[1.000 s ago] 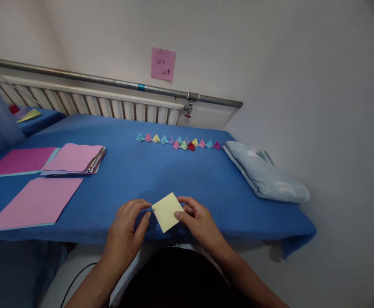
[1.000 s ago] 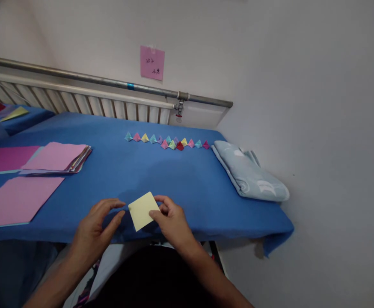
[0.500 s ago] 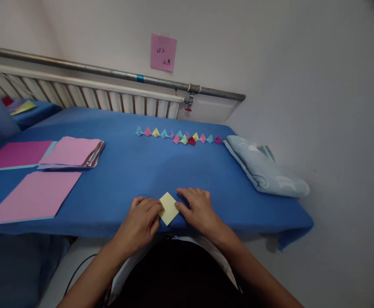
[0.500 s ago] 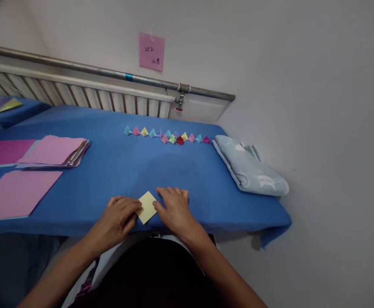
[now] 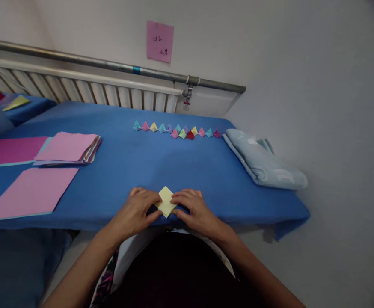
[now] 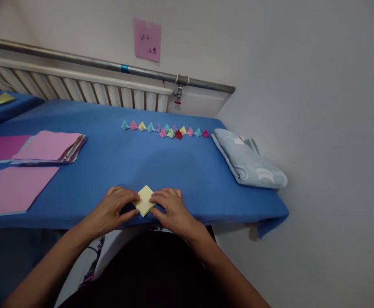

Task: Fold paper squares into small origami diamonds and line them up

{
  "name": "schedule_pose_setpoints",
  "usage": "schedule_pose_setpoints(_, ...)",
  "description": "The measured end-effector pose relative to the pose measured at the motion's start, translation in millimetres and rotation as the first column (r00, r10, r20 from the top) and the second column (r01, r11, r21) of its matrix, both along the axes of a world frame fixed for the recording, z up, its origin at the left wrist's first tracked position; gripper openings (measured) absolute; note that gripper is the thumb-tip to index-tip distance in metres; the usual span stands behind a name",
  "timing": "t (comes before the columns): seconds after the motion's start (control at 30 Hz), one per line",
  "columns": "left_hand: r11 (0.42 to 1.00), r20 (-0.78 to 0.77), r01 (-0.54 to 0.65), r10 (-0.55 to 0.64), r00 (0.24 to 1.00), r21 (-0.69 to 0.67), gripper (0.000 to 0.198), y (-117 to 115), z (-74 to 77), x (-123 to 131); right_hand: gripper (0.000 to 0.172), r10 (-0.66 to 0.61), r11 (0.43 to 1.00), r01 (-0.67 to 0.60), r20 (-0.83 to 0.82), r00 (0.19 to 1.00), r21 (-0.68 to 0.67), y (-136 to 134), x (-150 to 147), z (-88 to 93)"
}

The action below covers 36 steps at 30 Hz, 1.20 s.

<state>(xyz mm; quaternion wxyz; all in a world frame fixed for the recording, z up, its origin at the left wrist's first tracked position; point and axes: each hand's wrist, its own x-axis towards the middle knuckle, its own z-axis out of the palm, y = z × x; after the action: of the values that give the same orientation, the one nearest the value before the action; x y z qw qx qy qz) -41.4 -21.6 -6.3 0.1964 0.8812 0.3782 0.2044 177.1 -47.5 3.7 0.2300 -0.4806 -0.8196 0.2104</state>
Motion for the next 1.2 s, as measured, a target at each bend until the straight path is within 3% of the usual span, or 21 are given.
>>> schedule_pose_setpoints(0.4,1.000,-0.009,-0.005,0.005,1.000,-0.021,0.026,8.4,-2.2,1.3,0.016,-0.039,0.999,0.040,-0.087,0.995,0.014,2.8,0.4,-4.0)
schedule_pose_setpoints(0.8,0.998,0.061,-0.035,0.032,0.998,0.045,0.026,12.8,-11.8,1.4,0.020,-0.065,0.995,0.074,-0.122,0.990,0.071,4.5,2.0,-12.3)
schedule_pose_setpoints(1.1,0.997,0.138,0.008,-0.019,0.990,0.077,0.018,0.7,-9.7,-4.3,0.032,-0.034,0.985,0.062,-0.168,0.985,0.159,3.5,1.3,-15.7)
schedule_pose_setpoints(1.2,0.997,0.184,-0.042,0.030,0.982,0.064,0.017,-2.5,-15.1,-6.7,0.031,-0.105,0.979,0.134,-0.184,0.977,0.154,7.6,-2.7,-12.1)
